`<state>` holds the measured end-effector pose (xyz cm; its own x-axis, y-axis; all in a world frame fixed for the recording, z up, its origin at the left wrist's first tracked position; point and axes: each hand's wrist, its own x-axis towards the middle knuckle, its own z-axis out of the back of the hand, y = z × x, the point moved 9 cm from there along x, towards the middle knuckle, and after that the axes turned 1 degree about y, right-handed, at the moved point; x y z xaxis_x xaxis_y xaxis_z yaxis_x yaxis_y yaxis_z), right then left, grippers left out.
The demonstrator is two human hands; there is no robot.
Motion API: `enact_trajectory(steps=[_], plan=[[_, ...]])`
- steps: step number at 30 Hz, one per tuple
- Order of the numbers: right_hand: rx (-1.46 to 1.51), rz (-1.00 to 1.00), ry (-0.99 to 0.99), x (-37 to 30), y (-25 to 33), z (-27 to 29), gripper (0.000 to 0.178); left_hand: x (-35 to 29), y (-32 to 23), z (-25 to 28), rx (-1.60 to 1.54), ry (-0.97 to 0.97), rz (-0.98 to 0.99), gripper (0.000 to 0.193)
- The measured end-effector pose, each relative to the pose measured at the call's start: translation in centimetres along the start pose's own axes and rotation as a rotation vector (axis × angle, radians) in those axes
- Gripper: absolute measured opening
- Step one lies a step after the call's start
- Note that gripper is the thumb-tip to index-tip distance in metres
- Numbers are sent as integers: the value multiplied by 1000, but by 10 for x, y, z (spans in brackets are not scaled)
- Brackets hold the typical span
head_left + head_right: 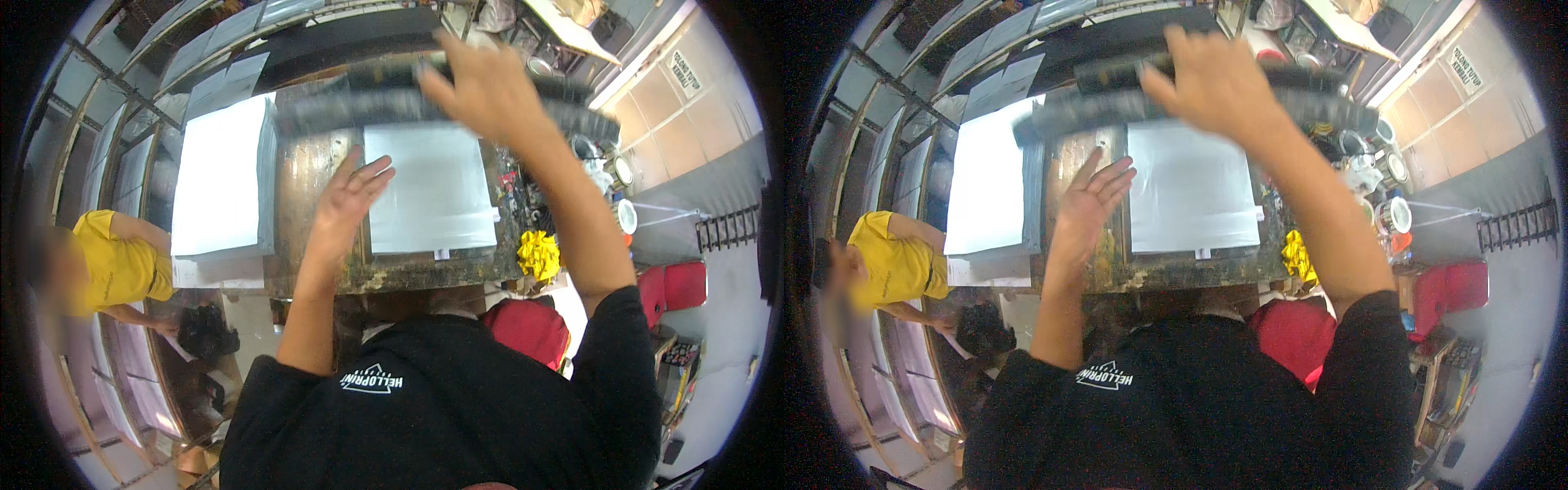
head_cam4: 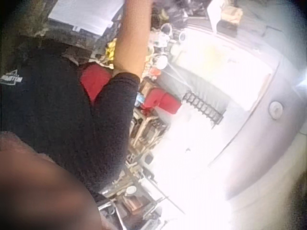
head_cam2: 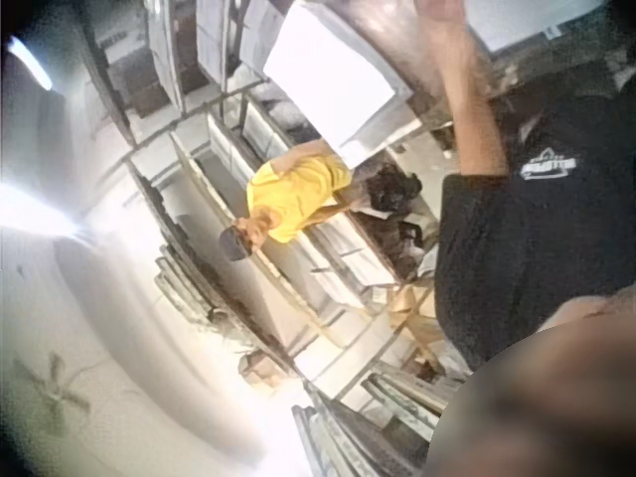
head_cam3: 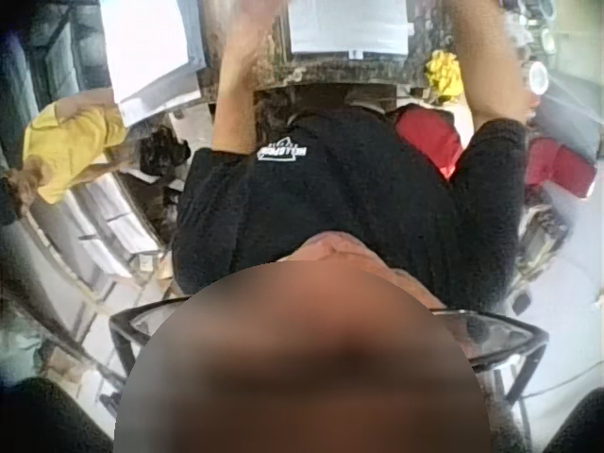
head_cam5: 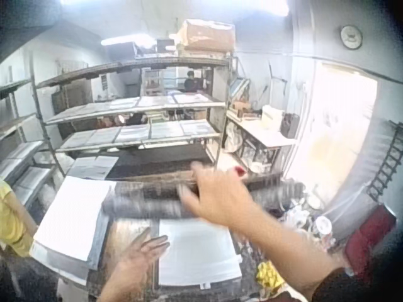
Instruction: The person performs screen printing on white paper sheets. They place each sheet under a screen, pull a squeegee across the screen to apply ink, then lift the screen and remove the printed sheet. Another person in a yellow shirt assists by stacking the printed sheets.
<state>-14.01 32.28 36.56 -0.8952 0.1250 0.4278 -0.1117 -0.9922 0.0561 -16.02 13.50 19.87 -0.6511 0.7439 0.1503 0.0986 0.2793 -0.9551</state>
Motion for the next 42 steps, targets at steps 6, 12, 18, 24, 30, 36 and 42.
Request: enact_trajectory(steps=[6, 12, 18, 24, 30, 36, 42], plan=[[125, 266, 634, -137, 14, -138, 52, -114, 107, 21, -462, -342, 360, 107], [313, 153, 539, -175, -16, -231, 47, -175, 215, 33, -534, -475, 661, 99], [247, 115, 364, -32, -86, -313, 39, -189, 229, 38, -525, -730, 832, 95], [414, 168, 599, 8, -80, -324, 34, -197, 240, 30, -580, -691, 776, 105], [558, 292, 878, -113, -19, -272, 38, -213, 245, 30, -673, -683, 720, 90], [418, 185, 853, -187, 20, -216, 33, -180, 206, 35, -565, -462, 645, 98], [140, 140, 420, -189, 51, -149, 39, -153, 162, 32, -527, -189, 497, 113]])
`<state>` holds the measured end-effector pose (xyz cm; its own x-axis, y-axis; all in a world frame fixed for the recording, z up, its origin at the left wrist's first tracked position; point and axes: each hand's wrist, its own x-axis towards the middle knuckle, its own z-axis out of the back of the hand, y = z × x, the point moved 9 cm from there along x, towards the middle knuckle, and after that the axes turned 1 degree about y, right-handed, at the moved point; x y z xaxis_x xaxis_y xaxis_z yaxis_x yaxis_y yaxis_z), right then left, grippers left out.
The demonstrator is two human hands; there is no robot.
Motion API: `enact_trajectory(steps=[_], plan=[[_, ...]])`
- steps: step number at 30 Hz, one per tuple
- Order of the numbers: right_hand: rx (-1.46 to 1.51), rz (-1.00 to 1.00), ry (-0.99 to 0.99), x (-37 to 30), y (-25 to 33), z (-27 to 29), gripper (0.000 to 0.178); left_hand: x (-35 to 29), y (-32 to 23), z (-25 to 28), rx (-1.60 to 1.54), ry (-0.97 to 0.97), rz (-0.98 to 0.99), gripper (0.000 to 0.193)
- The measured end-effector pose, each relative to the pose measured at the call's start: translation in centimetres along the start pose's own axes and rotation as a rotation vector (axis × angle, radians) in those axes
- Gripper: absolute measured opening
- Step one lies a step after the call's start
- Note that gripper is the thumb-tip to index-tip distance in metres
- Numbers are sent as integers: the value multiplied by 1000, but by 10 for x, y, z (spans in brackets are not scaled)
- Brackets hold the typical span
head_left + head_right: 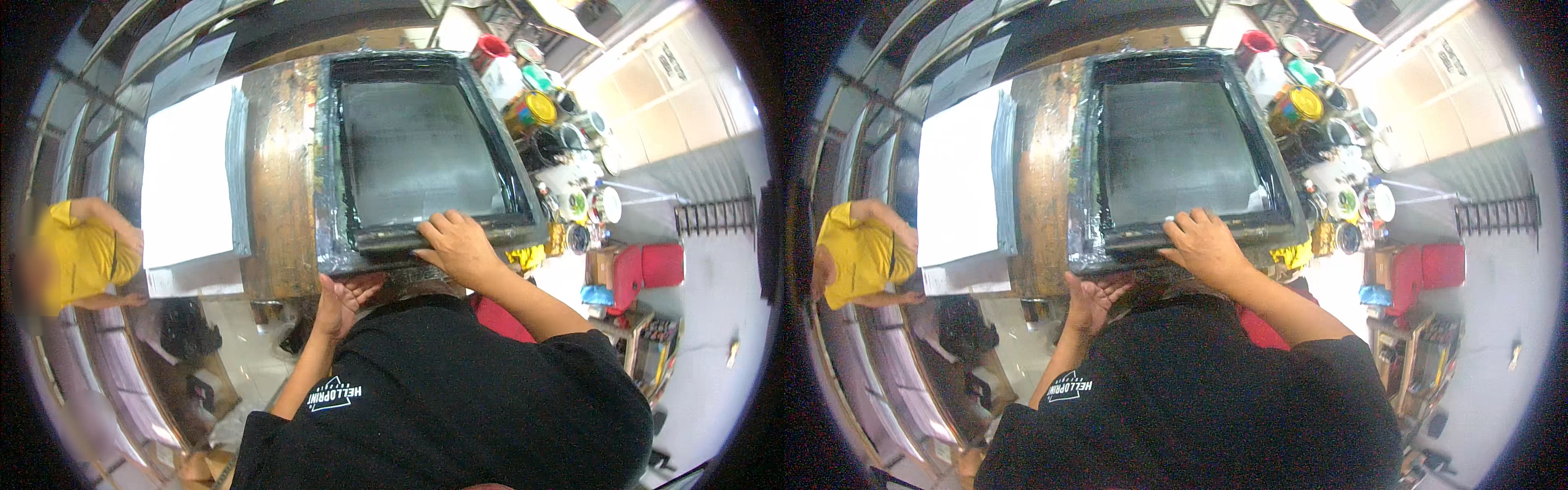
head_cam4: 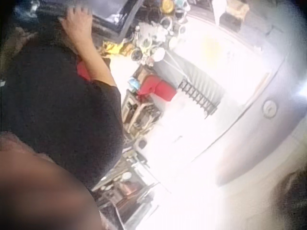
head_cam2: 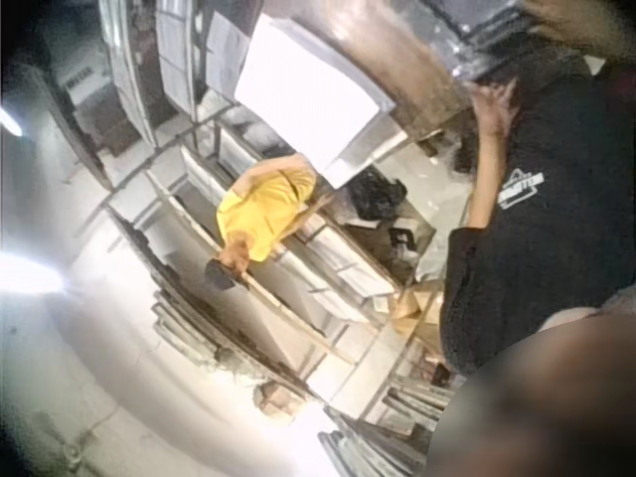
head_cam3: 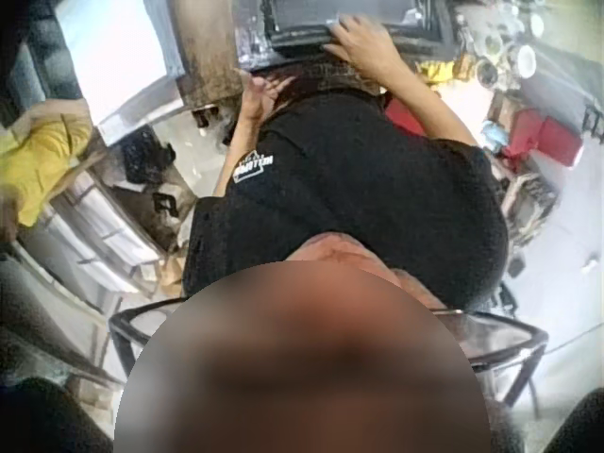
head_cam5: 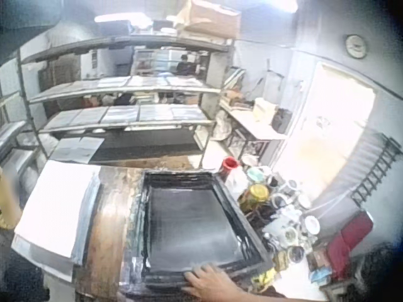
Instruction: The person performs screen printing on white paper sheets. They place each sheet under a screen, pull a squeegee across the screen to apply ink, then lift the screen and remove the printed sheet. Another person in a yellow shirt assists by stacking the printed sheets.
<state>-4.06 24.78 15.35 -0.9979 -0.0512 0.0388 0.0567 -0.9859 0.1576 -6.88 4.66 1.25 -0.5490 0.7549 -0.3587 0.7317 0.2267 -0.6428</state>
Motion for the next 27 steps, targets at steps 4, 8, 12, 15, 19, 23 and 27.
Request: enact_trajectory(steps=[4, 8, 12, 15, 19, 23, 27], plan=[[-120, -94, -414, -6, 15, 63, 45, -2, -67, -59, 69, 276, -132, 115], [-161, -35, -619, 17, 12, 106, 42, -9, -102, -84, 600, 325, 56, 94], [-181, -36, -682, 18, 7, 118, 39, -59, -166, -186, 1699, -12, -1133, 85], [-198, -25, -755, 15, 6, 119, 38, -14, -165, -242, 2195, -125, -1141, 87], [-138, -33, -658, 5, 5, 94, 37, 33, -148, -219, 2131, -55, -848, 78], [187, 148, -767, -42, -5, 89, 39, 28, -117, -183, 2157, -39, -925, 65], [-111, -796, -944, -202, -206, 41, 36, 27, -81, -147, 2195, -70, -980, 70]])
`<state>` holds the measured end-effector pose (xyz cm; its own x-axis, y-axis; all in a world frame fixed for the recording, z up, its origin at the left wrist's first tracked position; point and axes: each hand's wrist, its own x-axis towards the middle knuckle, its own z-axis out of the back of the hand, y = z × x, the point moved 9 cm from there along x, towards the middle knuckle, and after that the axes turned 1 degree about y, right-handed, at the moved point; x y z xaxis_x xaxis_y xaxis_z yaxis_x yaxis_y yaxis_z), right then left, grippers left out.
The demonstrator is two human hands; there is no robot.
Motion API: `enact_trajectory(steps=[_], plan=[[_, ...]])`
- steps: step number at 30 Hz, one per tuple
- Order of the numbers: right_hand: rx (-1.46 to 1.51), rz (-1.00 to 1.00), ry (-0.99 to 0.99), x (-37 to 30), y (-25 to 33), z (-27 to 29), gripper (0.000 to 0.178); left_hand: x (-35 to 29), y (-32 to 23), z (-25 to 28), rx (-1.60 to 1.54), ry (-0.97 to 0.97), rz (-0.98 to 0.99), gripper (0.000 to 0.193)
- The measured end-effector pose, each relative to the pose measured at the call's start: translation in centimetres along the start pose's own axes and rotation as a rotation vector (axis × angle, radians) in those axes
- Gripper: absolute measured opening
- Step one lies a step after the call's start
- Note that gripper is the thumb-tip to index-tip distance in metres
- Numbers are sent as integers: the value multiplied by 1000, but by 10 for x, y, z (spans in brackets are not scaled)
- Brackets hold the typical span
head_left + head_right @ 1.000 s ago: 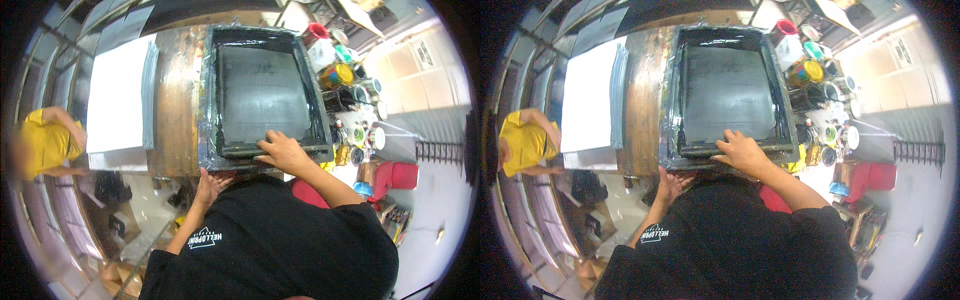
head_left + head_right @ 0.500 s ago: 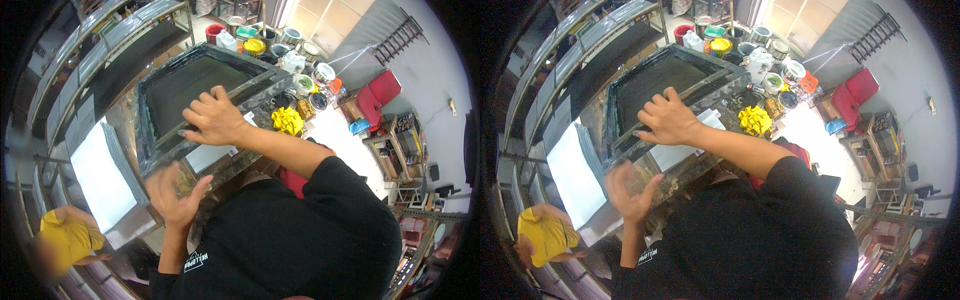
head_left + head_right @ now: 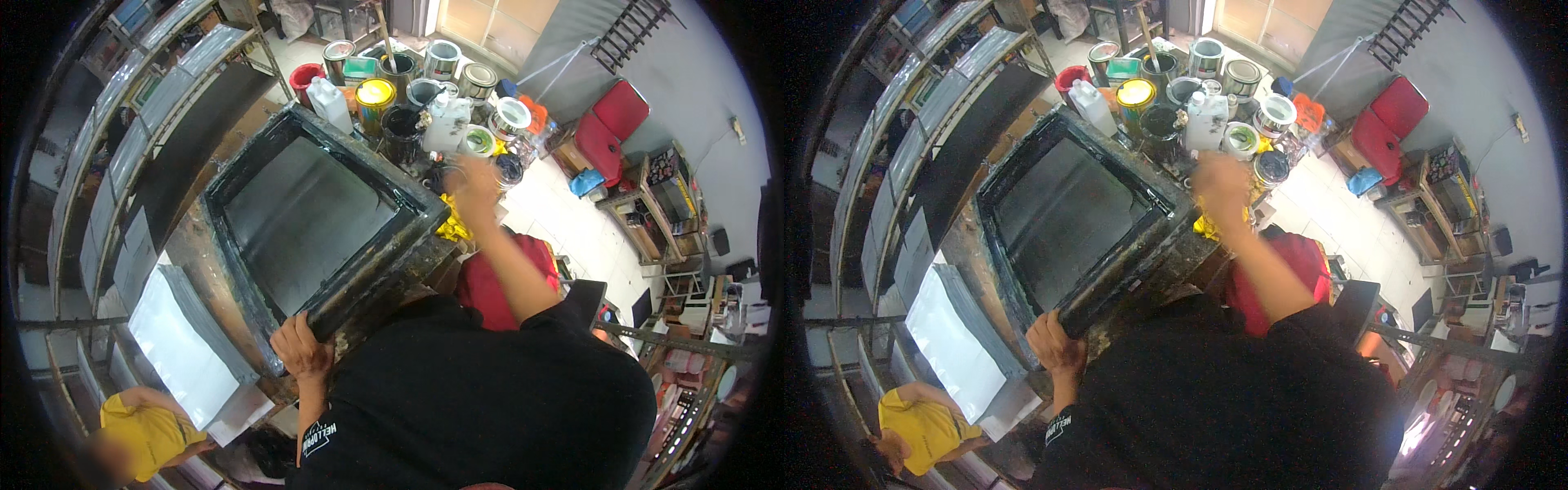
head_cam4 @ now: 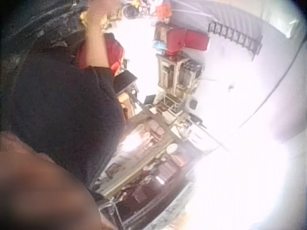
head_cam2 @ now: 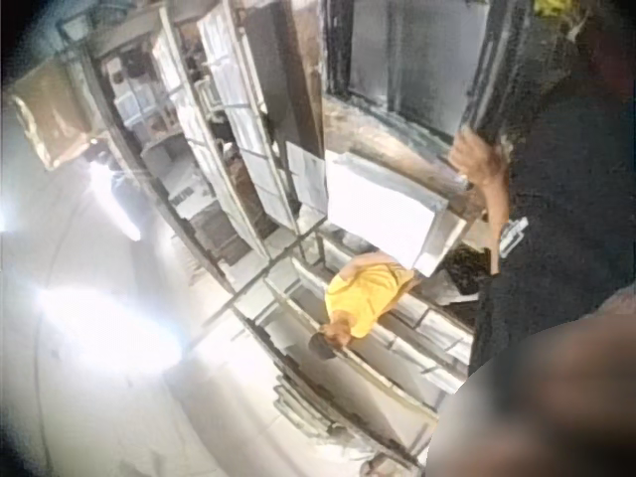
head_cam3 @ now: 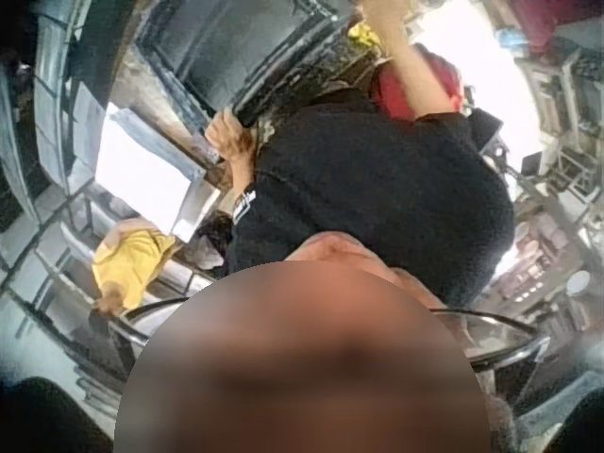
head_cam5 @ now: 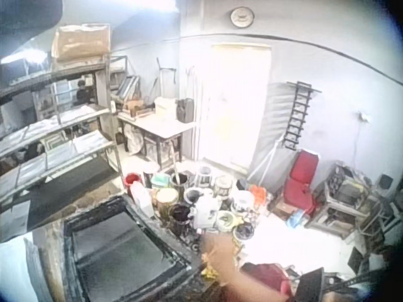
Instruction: The person performs screen printing on white paper sheets. They place each sheet under a screen, pull a squeegee across the screen to apply ink, then lift the screen and remove the printed sheet. Another person in a yellow shirt assists by stacking the printed sheets.
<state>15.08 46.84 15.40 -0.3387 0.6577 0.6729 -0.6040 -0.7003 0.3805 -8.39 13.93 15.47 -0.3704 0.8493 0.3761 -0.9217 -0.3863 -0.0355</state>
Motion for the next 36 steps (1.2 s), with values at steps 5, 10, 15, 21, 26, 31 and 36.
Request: enact_trajectory(steps=[5, 10, 15, 21, 26, 31, 36], plan=[[-716, -459, 443, -34, -236, -11, 40, -14, -2, -20, -65, -28, -27, 70], [-784, -579, 783, -40, -267, -42, 47, -24, 0, -24, -60, 4, 6, 71], [-814, -596, 691, -60, -290, -52, 43, -19, -4, -21, -69, -23, 14, 51], [-733, -589, 671, -54, -321, -49, 41, -19, -5, -21, -93, 3, 25, 63], [-557, -486, 504, -24, -296, -35, 35, -23, -7, -24, -126, 33, 59, 69], [127, -201, 360, 43, -108, -16, 28, -23, -8, -25, -142, 70, 64, 71], [328, 492, 757, 66, 107, -86, 34, -22, -6, -27, -150, 48, 51, 68]])
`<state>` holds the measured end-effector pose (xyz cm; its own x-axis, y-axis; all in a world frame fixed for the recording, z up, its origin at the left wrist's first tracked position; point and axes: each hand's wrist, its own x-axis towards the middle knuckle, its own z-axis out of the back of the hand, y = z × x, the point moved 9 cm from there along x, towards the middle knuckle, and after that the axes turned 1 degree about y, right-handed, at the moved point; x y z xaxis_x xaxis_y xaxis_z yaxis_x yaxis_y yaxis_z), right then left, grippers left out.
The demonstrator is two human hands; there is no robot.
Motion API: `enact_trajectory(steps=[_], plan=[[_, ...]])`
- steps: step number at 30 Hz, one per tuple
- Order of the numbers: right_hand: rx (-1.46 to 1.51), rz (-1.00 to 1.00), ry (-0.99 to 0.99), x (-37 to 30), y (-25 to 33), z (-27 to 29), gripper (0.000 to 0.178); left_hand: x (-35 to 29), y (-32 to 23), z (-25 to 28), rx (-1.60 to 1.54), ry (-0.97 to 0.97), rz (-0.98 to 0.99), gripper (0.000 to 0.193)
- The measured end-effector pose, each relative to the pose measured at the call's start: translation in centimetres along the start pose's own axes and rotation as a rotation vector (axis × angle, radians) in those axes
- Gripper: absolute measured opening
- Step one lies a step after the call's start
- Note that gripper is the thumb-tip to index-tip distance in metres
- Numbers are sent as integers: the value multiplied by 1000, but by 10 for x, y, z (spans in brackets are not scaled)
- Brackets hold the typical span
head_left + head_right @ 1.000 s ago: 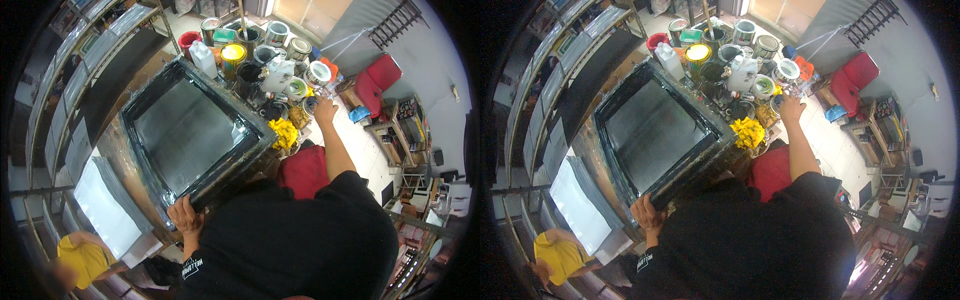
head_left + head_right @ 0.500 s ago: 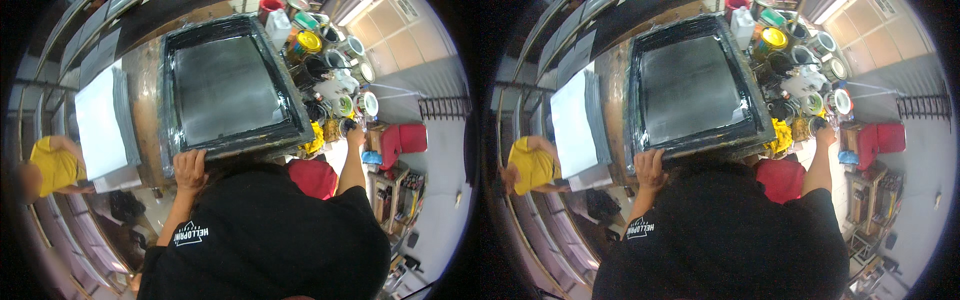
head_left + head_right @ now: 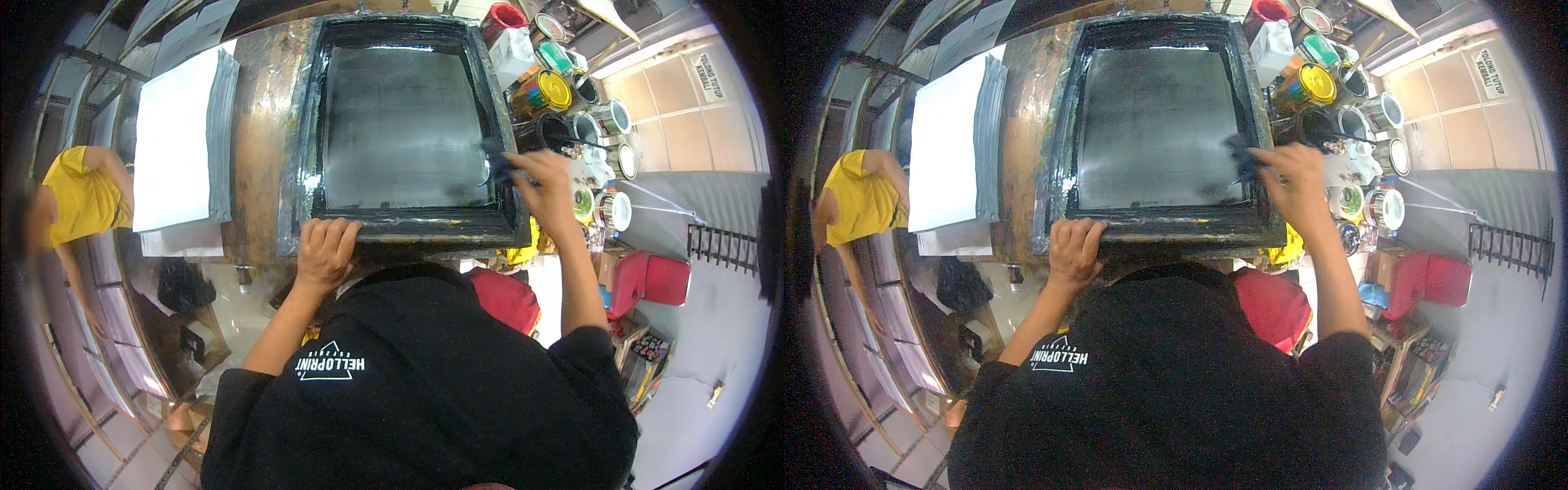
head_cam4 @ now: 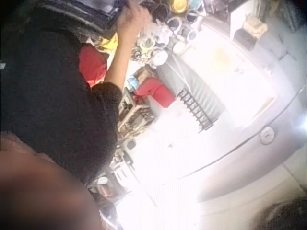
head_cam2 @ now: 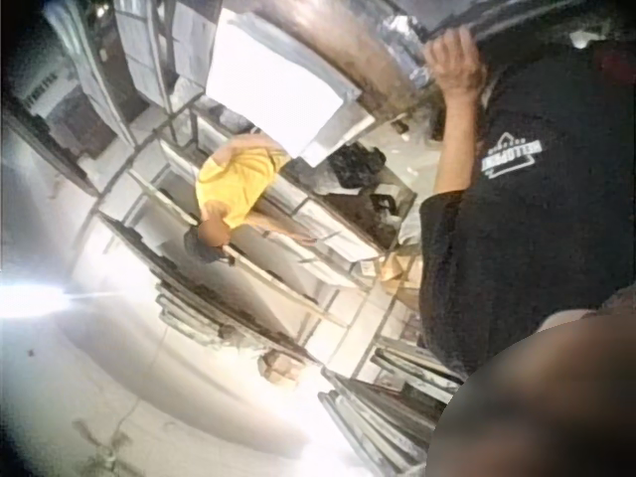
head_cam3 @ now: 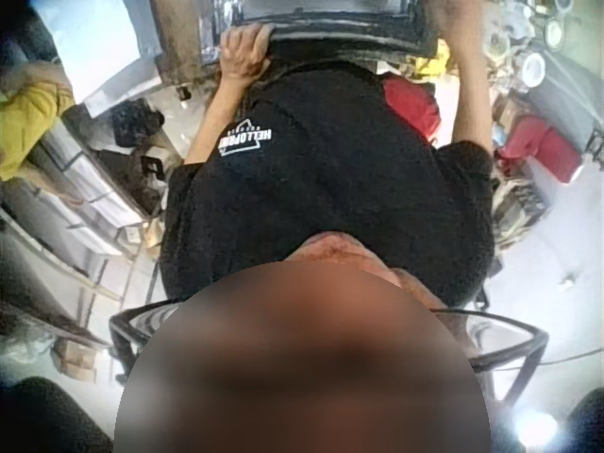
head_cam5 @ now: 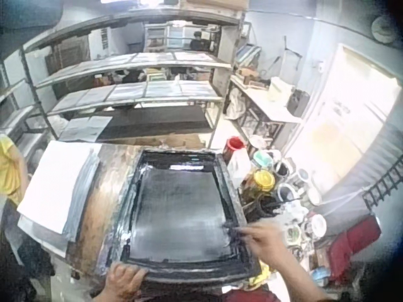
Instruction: The person performs screen printing on white paper sheets. They place each sheet under a screen, pull a squeegee across the screen to apply ink, then lift the screen and remove the printed sheet. Another person in a yellow shirt assists by stacking the printed sheets.
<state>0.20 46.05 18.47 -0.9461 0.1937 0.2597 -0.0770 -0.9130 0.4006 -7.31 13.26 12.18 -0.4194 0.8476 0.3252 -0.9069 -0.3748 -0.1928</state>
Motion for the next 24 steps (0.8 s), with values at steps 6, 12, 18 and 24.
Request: enact_trajectory(steps=[6, 12, 18, 24], plan=[[-124, 387, 418, 33, 19, -98, 34, -4, 3, -4, 26, -32, 14, 54], [-28, 457, 430, 31, 15, -105, 42, -6, 0, -8, 28, -59, 32, 45], [-24, 192, 359, 54, -2, -94, 32, -7, -2, -9, 68, -65, 29, 35], [108, 135, 353, 46, 13, -89, 28, -3, 0, -6, 82, -56, 24, 31]])
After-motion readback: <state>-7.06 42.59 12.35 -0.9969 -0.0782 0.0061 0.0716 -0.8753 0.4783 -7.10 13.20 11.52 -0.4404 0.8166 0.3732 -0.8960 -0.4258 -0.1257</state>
